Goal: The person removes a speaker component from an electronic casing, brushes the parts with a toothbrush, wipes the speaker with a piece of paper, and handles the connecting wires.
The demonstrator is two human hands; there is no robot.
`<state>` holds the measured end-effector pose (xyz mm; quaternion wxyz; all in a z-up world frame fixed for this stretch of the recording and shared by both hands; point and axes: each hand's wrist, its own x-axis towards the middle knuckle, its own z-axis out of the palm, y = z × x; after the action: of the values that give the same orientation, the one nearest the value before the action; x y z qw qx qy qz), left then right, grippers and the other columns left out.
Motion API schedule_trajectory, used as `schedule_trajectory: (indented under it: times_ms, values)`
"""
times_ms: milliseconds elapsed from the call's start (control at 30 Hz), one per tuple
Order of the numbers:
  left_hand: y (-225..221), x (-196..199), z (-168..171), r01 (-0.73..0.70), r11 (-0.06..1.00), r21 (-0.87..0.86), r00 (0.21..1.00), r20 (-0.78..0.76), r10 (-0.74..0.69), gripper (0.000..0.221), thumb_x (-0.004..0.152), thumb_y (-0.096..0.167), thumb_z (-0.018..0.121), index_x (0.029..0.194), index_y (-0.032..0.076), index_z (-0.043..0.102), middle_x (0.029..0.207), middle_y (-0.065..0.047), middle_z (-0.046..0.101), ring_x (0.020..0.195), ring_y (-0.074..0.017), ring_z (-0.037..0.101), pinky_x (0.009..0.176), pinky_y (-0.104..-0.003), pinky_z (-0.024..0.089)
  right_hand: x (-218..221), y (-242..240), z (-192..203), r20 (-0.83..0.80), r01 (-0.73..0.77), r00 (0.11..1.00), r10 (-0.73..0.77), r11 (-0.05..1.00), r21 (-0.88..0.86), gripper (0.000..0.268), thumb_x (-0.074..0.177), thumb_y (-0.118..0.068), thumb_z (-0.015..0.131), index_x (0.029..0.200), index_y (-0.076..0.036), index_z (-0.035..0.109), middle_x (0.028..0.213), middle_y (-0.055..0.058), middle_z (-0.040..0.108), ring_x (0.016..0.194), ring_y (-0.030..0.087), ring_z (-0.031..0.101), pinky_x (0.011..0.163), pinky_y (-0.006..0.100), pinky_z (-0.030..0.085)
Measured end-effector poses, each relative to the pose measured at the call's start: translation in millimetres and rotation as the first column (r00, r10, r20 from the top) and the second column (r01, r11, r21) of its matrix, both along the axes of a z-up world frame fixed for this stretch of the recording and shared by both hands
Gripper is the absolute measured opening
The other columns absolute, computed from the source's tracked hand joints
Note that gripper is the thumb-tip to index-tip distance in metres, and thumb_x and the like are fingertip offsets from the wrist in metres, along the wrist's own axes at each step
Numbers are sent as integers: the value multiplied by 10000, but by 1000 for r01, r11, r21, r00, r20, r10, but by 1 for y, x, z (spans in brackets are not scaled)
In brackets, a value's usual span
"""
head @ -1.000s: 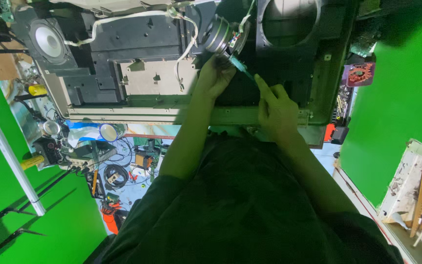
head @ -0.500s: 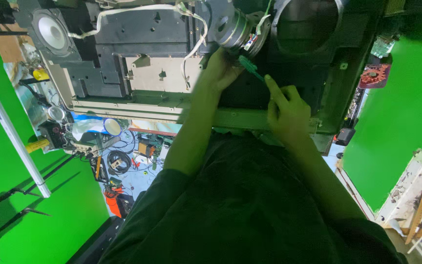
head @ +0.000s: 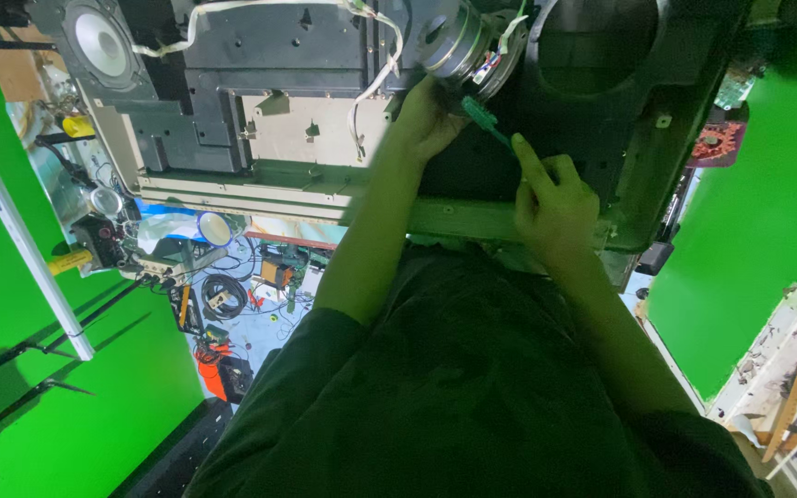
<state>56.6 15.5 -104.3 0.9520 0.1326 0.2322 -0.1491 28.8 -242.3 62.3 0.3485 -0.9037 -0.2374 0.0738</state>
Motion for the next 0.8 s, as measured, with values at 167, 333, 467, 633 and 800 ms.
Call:
schedule_trajectory:
  times_ms: [167, 333, 467, 633, 800]
  values:
    - [3, -2, -6, 37, 993, 111, 999, 35, -41, 407, 1113, 328, 382, 1223, 5, 603, 1137, -148, 691, 964, -221, 692, 880, -409, 589, -1, 0, -1, 22, 9, 1000, -9, 1000, -9, 597, 942, -12, 677, 1509, -186, 610, 983, 110, 625, 677, 214, 593, 589, 348, 508]
    - [5, -3, -20, 9, 999, 44, 999, 38, -11, 401, 1114, 327, 411, 1225, 10, 629, 1153, -138, 694, 975, -220, 685, 868, -376, 576, 0, 1, -3, 7, 17, 1000, -17, 1000, 8, 565, 953, -14, 694, 1491, -173, 628, 951, 105, 621, 653, 195, 594, 565, 328, 508]
    - [3, -4, -21, -30, 996, 86, 997, -69, 36, 376, 1095, 305, 413, 1240, 27, 619, 1198, -133, 690, 1044, -237, 684, 904, -396, 579, 3, 1, -6, 8, 28, 1000, -28, 999, 46, 559, 955, -13, 695, 1485, -182, 635, 951, 101, 623, 647, 199, 594, 572, 333, 506]
    - [-1, -12, -33, -126, 991, -39, 990, 62, 128, 368, 1121, 281, 428, 1293, 7, 605, 1259, -167, 678, 1109, -294, 655, 964, -445, 541, 6, 1, -8, -30, 19, 999, -18, 999, 28, 555, 960, -19, 693, 1485, -190, 631, 962, 97, 624, 682, 211, 617, 601, 342, 524]
    - [-7, -10, -8, -132, 989, 64, 991, 28, 130, 364, 1092, 241, 430, 1348, 18, 562, 1330, -160, 639, 1223, -302, 611, 1078, -492, 497, 7, -1, -5, -57, 16, 998, -14, 999, 38, 569, 958, -24, 695, 1496, -193, 619, 976, 103, 625, 697, 219, 624, 618, 355, 528]
